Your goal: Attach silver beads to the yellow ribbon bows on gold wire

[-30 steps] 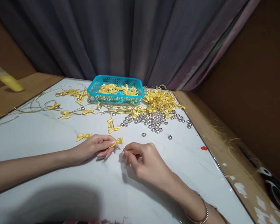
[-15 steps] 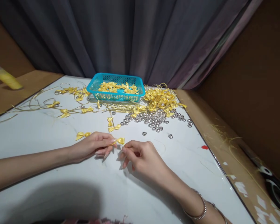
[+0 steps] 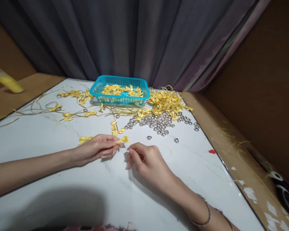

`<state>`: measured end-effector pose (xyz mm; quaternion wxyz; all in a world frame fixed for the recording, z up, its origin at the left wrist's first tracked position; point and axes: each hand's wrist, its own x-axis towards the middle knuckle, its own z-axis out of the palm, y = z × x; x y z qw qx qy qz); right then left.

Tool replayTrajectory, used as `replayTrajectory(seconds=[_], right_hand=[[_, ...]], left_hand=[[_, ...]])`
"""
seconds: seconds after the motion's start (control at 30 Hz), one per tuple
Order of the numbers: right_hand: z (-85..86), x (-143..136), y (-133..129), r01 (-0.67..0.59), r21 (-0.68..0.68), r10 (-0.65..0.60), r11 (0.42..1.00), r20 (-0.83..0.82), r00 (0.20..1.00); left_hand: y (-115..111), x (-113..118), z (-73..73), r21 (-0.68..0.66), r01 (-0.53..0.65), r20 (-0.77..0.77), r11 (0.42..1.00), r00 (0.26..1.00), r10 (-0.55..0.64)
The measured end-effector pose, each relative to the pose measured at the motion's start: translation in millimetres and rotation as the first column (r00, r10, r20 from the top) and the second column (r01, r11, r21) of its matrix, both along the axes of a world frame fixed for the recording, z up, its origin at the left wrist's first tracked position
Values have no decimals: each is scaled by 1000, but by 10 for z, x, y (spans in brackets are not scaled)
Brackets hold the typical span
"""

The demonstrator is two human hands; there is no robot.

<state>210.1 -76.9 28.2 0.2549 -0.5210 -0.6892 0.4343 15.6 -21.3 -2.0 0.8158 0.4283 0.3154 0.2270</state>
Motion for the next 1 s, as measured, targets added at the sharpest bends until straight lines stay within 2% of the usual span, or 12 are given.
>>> replayTrajectory(seconds=[0.1, 0.3, 0.5, 1.0], right_hand=[[-8, -2, -7, 2, 16, -2, 1000, -1, 1000], [1, -37, -3, 5, -45, -5, 999, -6, 1000], [-11, -48, -1, 31, -57, -34, 998, -47, 998], [-10, -56, -12, 17, -60, -18, 998, -4, 1000]], left_hand=[[7, 4, 12, -29, -2, 0, 1000, 1000, 2], [54, 0, -9, -91, 25, 21, 996, 1000, -23], [60, -13, -21, -89, 45, 14, 995, 999, -44], [65, -15, -39, -66, 52, 8, 996, 999, -51]])
